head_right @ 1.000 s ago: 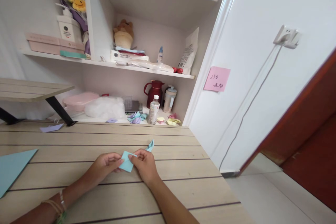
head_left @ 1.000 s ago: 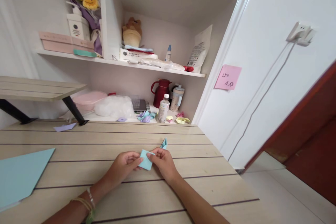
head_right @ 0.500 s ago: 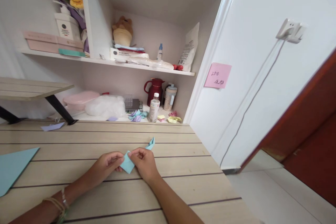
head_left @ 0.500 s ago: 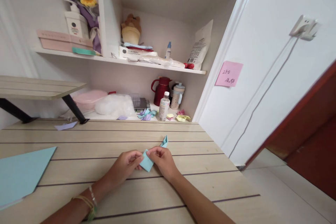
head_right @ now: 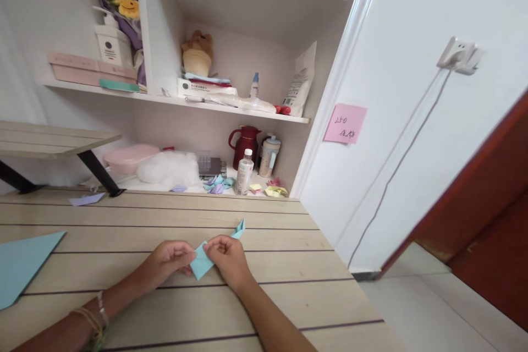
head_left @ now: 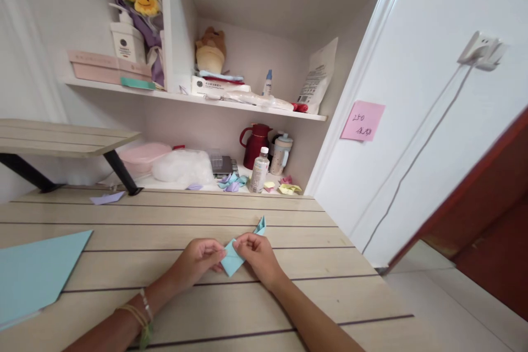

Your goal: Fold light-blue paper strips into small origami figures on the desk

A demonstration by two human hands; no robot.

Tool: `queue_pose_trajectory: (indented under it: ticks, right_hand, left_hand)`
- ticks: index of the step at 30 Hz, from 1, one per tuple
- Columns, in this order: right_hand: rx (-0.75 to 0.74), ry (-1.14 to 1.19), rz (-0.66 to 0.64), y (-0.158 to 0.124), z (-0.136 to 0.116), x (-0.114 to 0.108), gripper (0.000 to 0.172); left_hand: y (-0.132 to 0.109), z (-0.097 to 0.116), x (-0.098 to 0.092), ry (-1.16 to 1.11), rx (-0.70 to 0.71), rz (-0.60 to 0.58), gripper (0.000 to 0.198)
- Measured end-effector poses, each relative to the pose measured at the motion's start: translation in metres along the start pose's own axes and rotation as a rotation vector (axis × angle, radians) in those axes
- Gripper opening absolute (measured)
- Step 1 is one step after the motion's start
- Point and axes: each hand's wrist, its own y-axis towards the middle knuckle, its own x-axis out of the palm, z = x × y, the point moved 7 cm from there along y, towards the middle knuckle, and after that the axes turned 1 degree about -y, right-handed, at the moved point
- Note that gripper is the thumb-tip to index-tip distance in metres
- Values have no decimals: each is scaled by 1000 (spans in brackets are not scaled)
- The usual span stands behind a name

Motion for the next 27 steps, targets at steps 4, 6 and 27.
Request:
queue_pose_trajectory:
  ticks: [4,6,27]
  right_hand:
    - [12,14,-43,0,2,4,28]
    - [4,29,-47,0,3,5,28]
    - [85,97,-110,0,3,5,32]
  left_hand:
    - [3,-4,-4,6,4,54,26]
    - [5,-6,-9,-17,8,118,25]
    - [2,2,-16,-87,107,201,28]
